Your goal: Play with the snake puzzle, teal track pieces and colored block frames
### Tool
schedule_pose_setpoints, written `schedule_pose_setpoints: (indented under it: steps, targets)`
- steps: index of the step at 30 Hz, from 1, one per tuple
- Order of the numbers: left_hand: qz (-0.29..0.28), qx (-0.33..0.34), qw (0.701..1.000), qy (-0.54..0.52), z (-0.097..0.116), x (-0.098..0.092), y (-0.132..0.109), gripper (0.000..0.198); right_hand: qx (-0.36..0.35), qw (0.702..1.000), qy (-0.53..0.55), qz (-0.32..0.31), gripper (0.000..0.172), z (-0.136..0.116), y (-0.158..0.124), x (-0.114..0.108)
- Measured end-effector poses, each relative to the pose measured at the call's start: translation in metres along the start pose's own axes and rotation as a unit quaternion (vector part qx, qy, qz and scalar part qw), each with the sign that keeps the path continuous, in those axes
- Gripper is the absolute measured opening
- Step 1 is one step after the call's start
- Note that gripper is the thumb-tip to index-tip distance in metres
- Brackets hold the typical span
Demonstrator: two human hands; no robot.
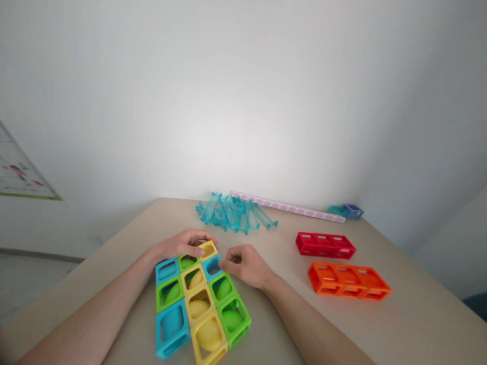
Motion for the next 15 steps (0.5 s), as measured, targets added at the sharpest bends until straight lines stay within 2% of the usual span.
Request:
schedule_pose_setpoints:
  steps: [4,9,15]
  targets:
    - [0.018,-0.015,1.0,0.019,-0.004,-0.003,0.0,0.041,0.021,1.0,-0.001,0.024,0.03,0.005,0.002,-0.004]
    - [0.018,0.012,0.999,0.034,-0.004,-0.007,0.001,0.034,0.051,0.997,0.019,0.053,0.033,0.012,0.001,-0.017]
    - [0.046,0.027,0.995,0.084,-0.004,-0.023,-0.004,0.03,0.049,0.993,0.051,0.091,0.035,0.015,0.0,-0.036]
Point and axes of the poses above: each hand's wrist, its own y-axis towards the middle knuckle, its own x-axis out of the palm, z = x × y, the point moved 9 cm from there along y, towards the middle knuckle, and after that the axes turned 1 degree about y, right-handed, at the moved point
